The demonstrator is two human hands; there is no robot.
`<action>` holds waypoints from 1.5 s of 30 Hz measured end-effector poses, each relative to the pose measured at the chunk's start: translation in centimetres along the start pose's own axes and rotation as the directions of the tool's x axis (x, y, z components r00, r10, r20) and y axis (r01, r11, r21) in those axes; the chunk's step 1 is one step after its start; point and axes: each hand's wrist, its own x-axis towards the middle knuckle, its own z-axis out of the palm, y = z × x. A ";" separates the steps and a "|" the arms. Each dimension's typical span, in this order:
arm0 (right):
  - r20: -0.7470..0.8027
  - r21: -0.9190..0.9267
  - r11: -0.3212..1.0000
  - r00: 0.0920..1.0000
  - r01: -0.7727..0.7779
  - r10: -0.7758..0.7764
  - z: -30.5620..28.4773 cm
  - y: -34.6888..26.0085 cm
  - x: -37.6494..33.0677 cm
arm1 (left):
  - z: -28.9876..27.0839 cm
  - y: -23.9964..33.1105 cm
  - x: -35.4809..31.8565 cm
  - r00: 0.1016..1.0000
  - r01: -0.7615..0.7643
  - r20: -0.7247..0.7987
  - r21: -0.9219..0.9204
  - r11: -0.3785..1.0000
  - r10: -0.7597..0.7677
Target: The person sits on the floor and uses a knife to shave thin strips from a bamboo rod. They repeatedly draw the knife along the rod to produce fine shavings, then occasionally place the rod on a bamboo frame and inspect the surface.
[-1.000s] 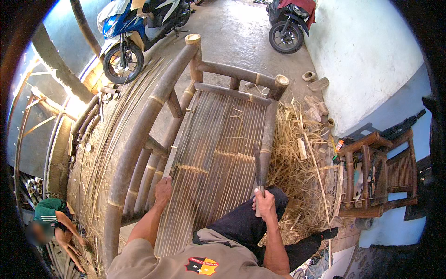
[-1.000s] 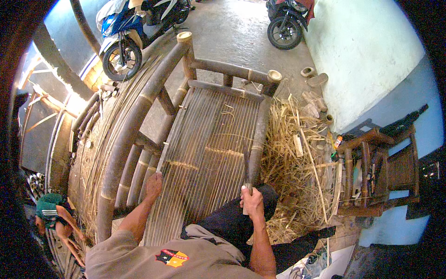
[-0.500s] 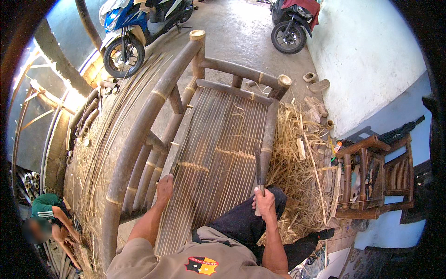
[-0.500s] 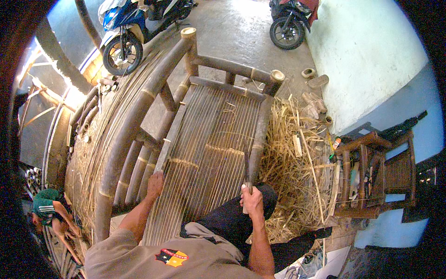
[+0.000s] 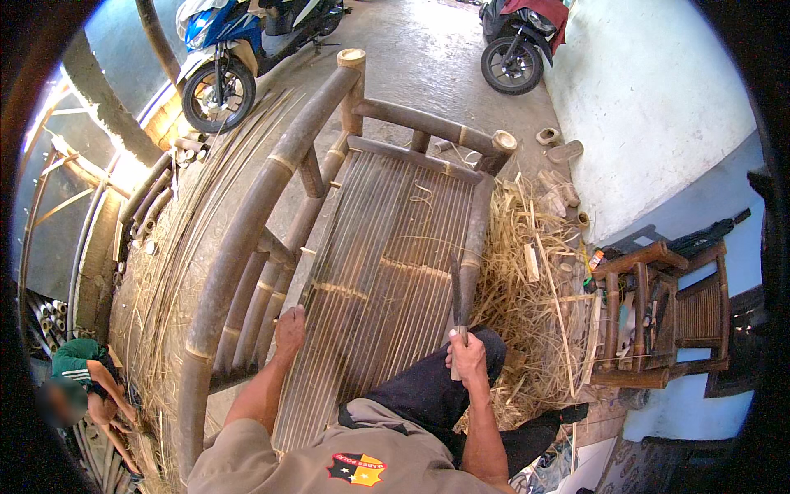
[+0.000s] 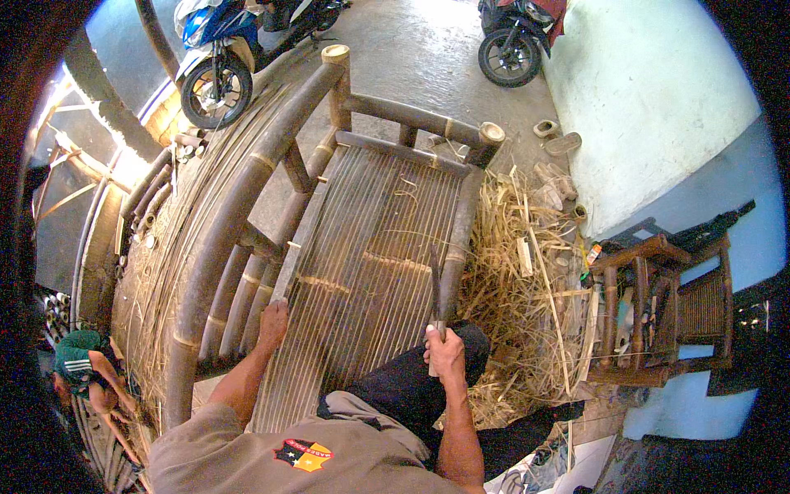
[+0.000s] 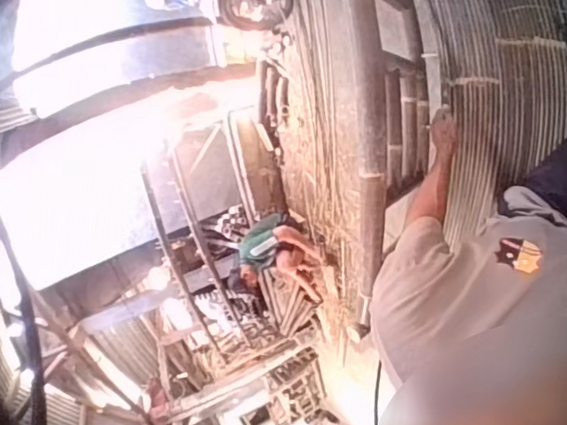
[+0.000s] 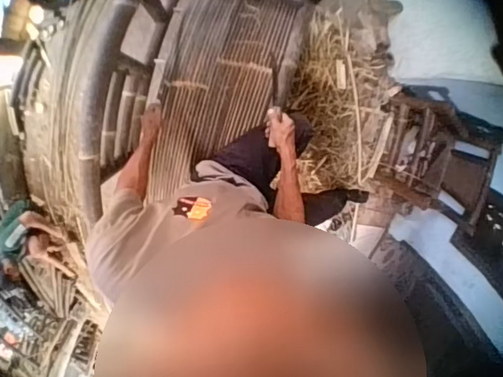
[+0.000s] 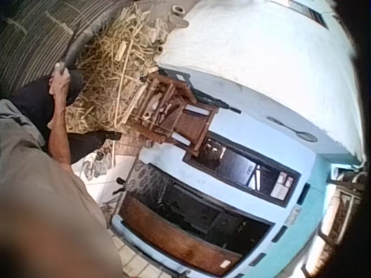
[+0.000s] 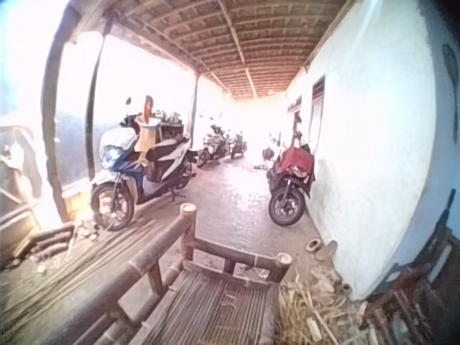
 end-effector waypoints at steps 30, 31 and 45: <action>0.000 -0.029 0.999 1.000 0.025 -0.025 0.1 0.3 0.3 | -2.4 2.7 0.8 0.986 0.046 0.165 -0.144 0.988 -0.022; 0.006 -0.036 0.999 0.999 0.035 -0.035 0.0 0.2 0.3 | -2.5 2.7 1.3 0.990 0.008 0.144 -0.138 0.990 0.012; -0.013 -0.062 0.998 1.000 0.010 -0.011 0.2 -0.4 0.0 | 1.2 0.5 7.2 0.993 0.119 -0.027 0.276 0.954 -0.116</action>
